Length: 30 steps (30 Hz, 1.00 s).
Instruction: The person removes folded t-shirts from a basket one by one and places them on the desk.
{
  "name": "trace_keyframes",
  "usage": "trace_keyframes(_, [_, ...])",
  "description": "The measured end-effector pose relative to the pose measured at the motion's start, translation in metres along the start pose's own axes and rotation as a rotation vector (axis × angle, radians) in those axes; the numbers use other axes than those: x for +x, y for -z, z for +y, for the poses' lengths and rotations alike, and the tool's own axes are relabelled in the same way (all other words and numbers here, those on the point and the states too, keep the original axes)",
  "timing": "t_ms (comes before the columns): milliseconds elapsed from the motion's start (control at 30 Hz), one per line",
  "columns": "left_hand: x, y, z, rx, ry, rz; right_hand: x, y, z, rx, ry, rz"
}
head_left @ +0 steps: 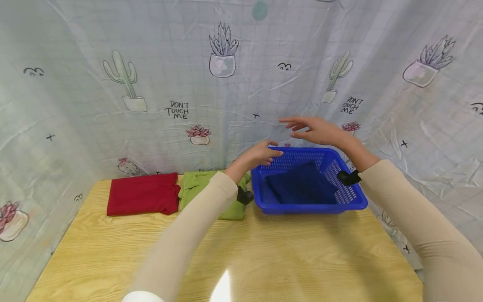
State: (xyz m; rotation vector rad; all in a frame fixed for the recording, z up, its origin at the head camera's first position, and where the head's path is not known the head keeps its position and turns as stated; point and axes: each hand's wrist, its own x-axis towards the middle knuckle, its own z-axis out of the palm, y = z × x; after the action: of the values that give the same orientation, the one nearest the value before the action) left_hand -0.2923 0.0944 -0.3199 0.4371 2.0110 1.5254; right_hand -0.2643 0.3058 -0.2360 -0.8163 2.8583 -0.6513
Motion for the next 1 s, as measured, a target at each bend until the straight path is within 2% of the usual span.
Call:
trace_keyframes(133, [0.016,-0.004,0.011,-0.075,0.027,0.058,0.006,0.011,0.02,0.033,-0.044,-0.035])
trace_keyframes(200, [0.023,-0.007,0.01,-0.087,0.039,0.088,0.006,0.013,0.033,0.045,-0.056,-0.054])
trace_keyframes(267, [0.029,-0.011,0.004,-0.101,0.075,0.088,0.004,0.013,0.05,0.071,-0.08,-0.084])
trace_keyframes(400, [0.038,-0.019,-0.013,-0.112,0.193,0.018,-0.003,0.005,0.084,0.118,-0.145,-0.155])
trace_keyframes(600, [0.045,-0.026,-0.03,-0.182,0.456,-0.119,-0.013,-0.019,0.127,0.32,-0.305,-0.248])
trace_keyframes(700, [0.046,-0.032,-0.037,-0.168,0.529,-0.166,-0.021,-0.037,0.143,0.4,-0.394,-0.291])
trace_keyframes(833, [0.052,-0.042,-0.05,-0.189,0.549,-0.156,-0.028,-0.064,0.158,0.452,-0.492,-0.342])
trace_keyframes(1000, [0.057,-0.05,-0.06,-0.249,0.502,-0.064,-0.031,-0.088,0.17,0.473,-0.581,-0.369])
